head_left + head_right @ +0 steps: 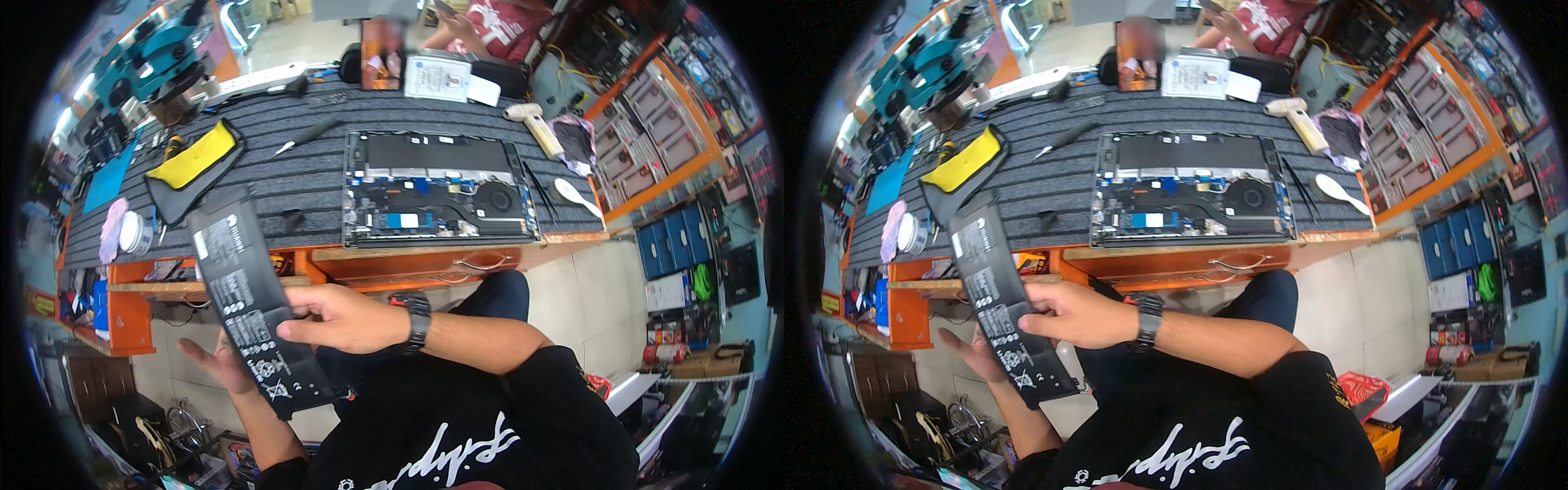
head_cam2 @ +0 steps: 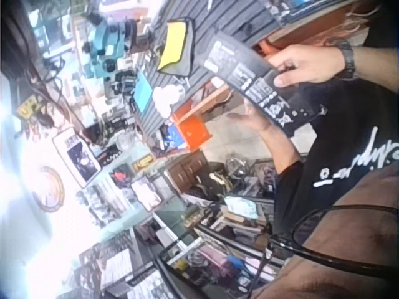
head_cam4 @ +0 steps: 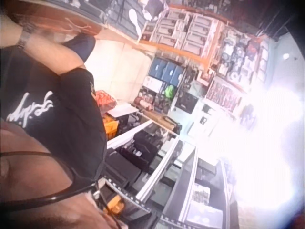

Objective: The person works on a disassembled laptop, using tweezers to adjust internal components and a plastic spoon to clean the chassis. They connect ribbon cables and connectors, then remove and wipe the laptop battery with a yellow cloth.

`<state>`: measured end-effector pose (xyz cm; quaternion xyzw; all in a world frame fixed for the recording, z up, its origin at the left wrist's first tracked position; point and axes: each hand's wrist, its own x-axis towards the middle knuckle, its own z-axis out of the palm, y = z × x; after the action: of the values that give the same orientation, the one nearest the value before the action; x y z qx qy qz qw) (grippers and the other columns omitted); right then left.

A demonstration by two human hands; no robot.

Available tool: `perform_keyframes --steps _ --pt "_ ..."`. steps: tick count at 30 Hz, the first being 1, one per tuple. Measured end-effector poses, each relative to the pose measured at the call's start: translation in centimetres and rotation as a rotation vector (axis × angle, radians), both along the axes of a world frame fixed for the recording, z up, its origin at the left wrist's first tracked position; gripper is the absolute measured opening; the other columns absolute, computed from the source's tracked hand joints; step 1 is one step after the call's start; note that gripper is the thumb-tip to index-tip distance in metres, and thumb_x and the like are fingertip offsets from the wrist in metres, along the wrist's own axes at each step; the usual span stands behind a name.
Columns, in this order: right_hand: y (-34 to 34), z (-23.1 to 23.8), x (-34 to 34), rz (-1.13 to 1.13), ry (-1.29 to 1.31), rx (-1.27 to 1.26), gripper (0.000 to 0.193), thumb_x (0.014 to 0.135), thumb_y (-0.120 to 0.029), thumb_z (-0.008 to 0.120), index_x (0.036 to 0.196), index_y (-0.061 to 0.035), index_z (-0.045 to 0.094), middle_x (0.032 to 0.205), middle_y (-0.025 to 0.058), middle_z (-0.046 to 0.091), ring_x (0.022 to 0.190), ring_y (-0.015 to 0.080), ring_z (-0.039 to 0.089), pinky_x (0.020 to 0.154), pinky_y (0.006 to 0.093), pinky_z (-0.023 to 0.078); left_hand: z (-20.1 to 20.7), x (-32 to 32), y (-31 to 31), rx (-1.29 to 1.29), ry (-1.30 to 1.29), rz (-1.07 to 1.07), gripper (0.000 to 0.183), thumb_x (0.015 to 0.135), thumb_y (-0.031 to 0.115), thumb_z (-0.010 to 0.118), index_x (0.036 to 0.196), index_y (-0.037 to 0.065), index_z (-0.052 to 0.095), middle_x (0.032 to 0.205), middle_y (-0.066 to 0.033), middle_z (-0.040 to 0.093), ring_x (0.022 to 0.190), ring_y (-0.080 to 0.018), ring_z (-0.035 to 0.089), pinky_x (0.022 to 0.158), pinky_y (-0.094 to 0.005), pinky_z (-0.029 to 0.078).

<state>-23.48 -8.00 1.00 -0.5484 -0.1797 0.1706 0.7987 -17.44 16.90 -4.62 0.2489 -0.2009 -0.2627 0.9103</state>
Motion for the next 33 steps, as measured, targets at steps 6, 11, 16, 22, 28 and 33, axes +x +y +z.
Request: perform_keyframes --steps 6,11,16,22,28,33 --pt "0.0 -1.2 -0.3 -0.002 -0.027 0.025 0.039 0.115 -0.019 0.063 0.148 0.0025 0.061 0.131 0.0057 0.07 0.116 0.0104 0.065 0.099 0.0312 0.058 2.0 -0.9 -4.4 0.087 0.069 0.011 0.127 0.097 0.097 0.019 0.164 -0.009 0.039 0.145 -0.0362 0.061 0.129 -0.0478 0.067 0.109 -0.0587 0.056" --pt "0.0 -1.4 -0.6 -0.008 0.023 0.04 0.036 0.114 -0.015 0.061 0.145 0.0031 0.061 0.132 0.0096 0.07 0.116 0.0141 0.069 0.1 0.0331 0.059 3.4 -1.3 -6.5 0.109 0.2 0.045 0.114 0.104 0.088 0.022 0.162 -0.008 0.044 0.143 -0.0322 0.065 0.129 -0.0497 0.065 0.11 -0.0609 0.056" --pt "-1.4 -1.1 -0.7 -0.064 0.12 -0.157 0.033 0.115 -0.03 0.063 0.124 0.0013 0.069 0.101 0.0086 0.075 0.086 0.0173 0.075 0.081 0.0332 0.062 2.8 -2.2 -8.5 -0.045 0.209 -0.045 0.092 0.113 0.073 0.029 0.158 -0.004 0.052 0.134 -0.0262 0.071 0.122 -0.0422 0.063 0.111 -0.056 0.052" --pt "-6.6 4.5 0.3 -0.292 -0.145 -0.548 0.042 0.109 -0.045 0.071 0.111 -0.0045 0.08 0.083 0.0111 0.074 0.075 0.0161 0.069 0.07 0.0344 0.054 2.7 -1.8 -5.2 -0.267 0.3 -0.022 0.104 0.108 0.081 0.036 0.167 -0.004 0.033 0.147 -0.026 0.056 0.142 -0.0493 0.054 0.109 -0.0723 0.053" --pt "-7.3 7.0 12.6 -0.535 -0.75 -1.0 0.031 0.105 -0.031 0.073 0.1 -0.0015 0.075 0.089 0.0147 0.075 0.076 0.0299 0.071 0.071 0.0418 0.056 1.9 -0.2 -0.8 -0.338 0.173 0.043 0.096 0.112 0.071 0.04 0.169 -0.004 0.023 0.15 -0.0279 0.05 0.138 -0.0465 0.057 0.104 -0.0689 0.058" --pt "-3.6 4.4 27.7 -0.634 -0.552 -1.424 0.07 0.105 -0.062 0.06 0.103 0.0037 0.083 0.099 0.029 0.08 0.095 0.0436 0.079 0.085 0.0525 0.06 1.2 -0.5 1.1 -0.294 0.276 0.216 0.106 0.108 0.079 0.035 0.165 -0.01 0.031 0.139 -0.0314 0.06 0.135 -0.0481 0.06 0.105 -0.0676 0.059"
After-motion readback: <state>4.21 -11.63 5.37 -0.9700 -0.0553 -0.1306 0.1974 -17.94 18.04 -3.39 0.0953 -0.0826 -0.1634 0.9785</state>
